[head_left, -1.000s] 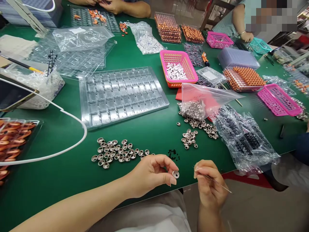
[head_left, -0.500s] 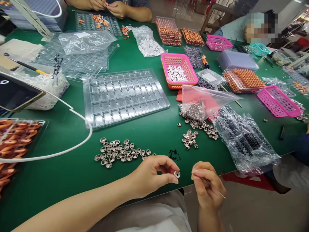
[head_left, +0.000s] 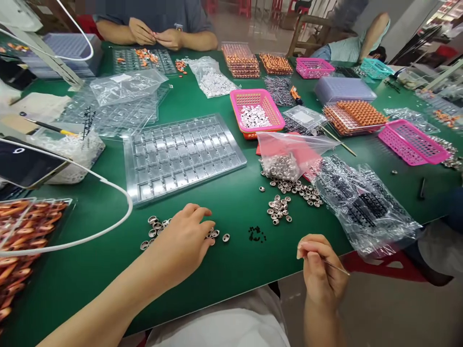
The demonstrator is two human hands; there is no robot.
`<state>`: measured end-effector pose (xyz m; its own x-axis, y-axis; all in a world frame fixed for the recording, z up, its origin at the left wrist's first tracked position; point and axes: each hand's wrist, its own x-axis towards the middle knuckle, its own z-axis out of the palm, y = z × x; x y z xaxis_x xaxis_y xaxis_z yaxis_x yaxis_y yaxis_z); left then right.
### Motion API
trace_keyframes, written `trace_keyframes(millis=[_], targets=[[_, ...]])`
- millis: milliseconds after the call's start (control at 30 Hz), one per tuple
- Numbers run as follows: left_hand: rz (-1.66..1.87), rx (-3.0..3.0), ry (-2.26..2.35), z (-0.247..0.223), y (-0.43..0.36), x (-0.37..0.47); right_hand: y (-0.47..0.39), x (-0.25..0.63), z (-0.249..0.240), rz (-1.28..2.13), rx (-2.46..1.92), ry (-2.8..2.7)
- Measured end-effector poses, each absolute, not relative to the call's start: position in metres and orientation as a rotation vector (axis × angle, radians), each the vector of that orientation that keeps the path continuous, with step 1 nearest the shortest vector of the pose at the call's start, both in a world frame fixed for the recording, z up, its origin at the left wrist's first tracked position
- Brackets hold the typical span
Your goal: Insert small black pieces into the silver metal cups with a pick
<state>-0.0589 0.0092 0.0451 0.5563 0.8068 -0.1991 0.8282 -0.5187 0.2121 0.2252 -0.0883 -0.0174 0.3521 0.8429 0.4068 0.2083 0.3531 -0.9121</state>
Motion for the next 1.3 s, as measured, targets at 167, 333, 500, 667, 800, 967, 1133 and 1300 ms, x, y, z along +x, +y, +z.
trace_keyframes(millis=[167, 333, 500, 667, 800, 967, 1133, 1300], targets=[[0.005, 2.515, 1.270, 0.050, 0.019, -0.022, -0.075, 0.226, -0.022, 0.638, -1.122, -1.012], [0.136, 2.487, 1.090, 0.026, 0.044, 0.038, -0.070, 0.225, -0.029, 0.614, -1.236, -1.061], [0.184, 2.471, 1.101, 0.005, 0.057, 0.061, -0.079, 0.239, -0.029, 0.604, -1.306, -1.008], [0.256, 2.450, 1.094, 0.000, 0.058, 0.061, -0.083, 0.245, -0.032, 0.701, -1.263, -0.978], [0.302, 2.456, 1.075, -0.004, 0.058, 0.060, -0.080, 0.242, -0.034, 0.740, -1.202, -0.986], [0.348, 2.523, 0.986, -0.008, 0.056, 0.061, -0.077, 0.237, -0.034, 0.748, -1.196, -0.990], [0.425, 2.553, 0.967, -0.009, 0.065, 0.053, -0.077, 0.236, -0.034, 0.756, -1.188, -0.976], [0.541, 2.520, 1.005, -0.001, 0.073, 0.022, -0.084, 0.243, -0.032, 0.702, -1.182, -0.934]])
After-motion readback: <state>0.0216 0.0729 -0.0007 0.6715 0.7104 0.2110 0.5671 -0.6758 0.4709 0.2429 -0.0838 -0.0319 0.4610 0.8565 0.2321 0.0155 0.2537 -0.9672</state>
